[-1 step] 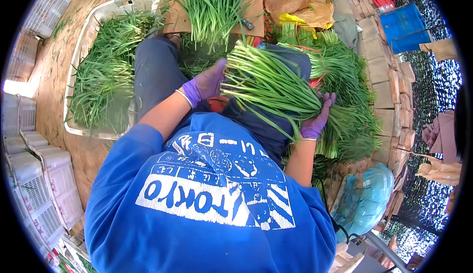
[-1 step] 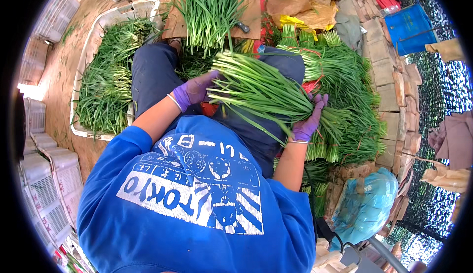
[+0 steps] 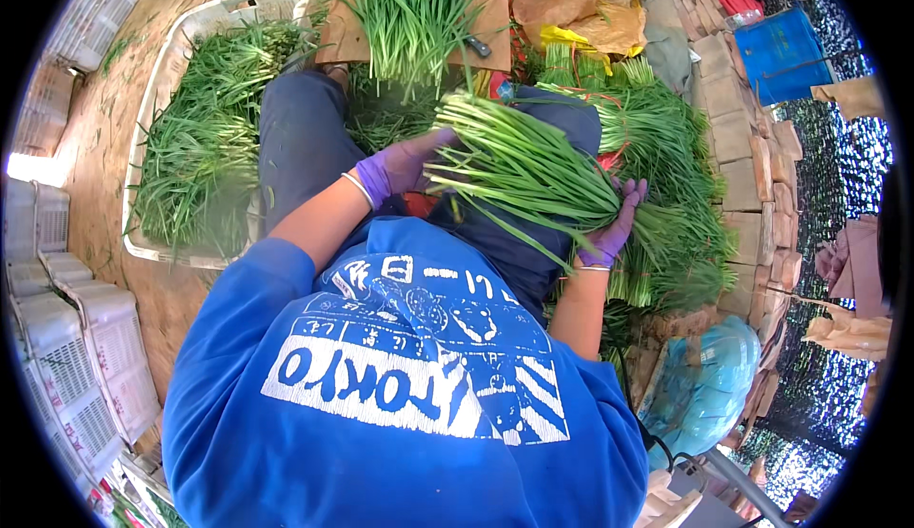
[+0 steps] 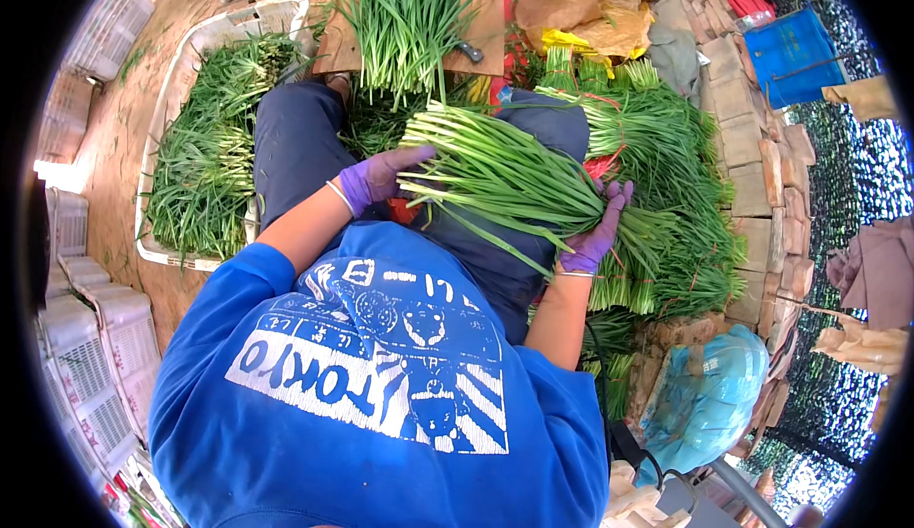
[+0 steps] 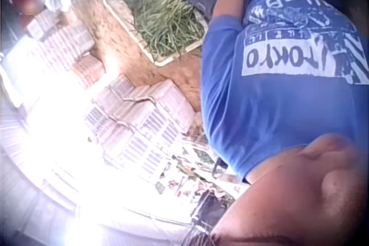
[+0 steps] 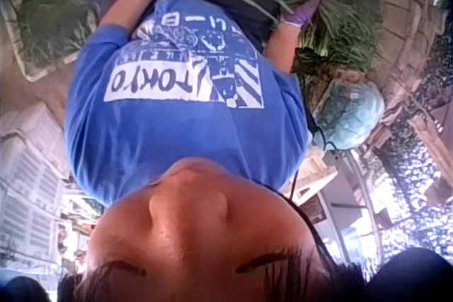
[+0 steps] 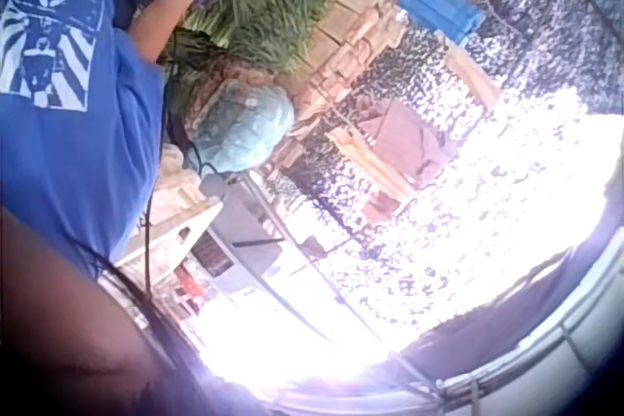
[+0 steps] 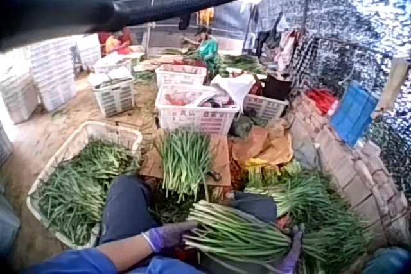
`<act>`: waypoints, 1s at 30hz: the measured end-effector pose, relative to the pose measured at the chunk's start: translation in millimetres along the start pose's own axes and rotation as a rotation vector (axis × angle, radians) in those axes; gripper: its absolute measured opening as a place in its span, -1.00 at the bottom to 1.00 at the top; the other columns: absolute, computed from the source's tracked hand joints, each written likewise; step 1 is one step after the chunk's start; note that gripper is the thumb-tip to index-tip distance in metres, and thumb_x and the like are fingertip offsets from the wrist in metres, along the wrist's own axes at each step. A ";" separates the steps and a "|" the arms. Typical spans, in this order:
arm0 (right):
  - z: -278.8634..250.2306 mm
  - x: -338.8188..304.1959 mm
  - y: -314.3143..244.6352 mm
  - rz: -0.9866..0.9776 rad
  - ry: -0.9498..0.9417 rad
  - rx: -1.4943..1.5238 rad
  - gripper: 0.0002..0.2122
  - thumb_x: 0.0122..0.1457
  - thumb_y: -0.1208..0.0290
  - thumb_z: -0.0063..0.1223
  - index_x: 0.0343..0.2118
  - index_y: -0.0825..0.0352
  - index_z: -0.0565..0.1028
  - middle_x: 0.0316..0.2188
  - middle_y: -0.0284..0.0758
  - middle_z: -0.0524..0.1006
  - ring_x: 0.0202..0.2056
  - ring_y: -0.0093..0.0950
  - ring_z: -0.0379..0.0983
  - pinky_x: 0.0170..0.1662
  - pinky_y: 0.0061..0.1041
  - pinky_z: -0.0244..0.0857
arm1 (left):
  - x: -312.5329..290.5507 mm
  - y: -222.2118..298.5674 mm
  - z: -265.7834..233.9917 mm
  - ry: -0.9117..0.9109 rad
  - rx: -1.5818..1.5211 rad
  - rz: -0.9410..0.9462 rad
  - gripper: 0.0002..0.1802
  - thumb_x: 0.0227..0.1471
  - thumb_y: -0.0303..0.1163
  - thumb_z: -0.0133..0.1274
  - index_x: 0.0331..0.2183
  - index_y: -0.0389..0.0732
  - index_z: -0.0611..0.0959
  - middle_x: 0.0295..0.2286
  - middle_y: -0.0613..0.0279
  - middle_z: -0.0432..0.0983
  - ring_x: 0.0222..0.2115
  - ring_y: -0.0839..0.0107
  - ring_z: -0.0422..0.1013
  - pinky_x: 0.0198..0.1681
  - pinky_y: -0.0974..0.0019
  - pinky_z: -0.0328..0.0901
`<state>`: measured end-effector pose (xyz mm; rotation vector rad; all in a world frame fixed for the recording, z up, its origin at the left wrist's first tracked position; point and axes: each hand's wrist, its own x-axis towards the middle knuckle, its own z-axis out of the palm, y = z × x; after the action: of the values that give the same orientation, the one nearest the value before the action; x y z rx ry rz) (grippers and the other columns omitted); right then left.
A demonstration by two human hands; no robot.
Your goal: The person bundles bunches of green stalks by hand using red ties, then uses a cleaver to trim the root ends even.
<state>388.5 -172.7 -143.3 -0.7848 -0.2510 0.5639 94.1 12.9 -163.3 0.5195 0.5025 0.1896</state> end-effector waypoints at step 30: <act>-12.8 1.6 4.0 0.052 -0.005 0.047 -0.60 0.33 0.29 -0.05 0.21 0.12 0.27 -0.18 -0.49 0.57 -0.10 -0.44 0.46 0.04 -0.28 0.37 | 4.2 -20.6 54.6 0.725 1.059 0.351 0.32 -0.21 0.03 0.35 0.31 -0.25 -0.13 -0.06 -0.35 0.42 -0.05 -0.12 0.42 0.03 0.16 0.32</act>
<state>393.6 -177.1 -155.0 -0.7466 -0.2217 0.6186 126.1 -26.7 -134.7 1.6035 1.2296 0.4551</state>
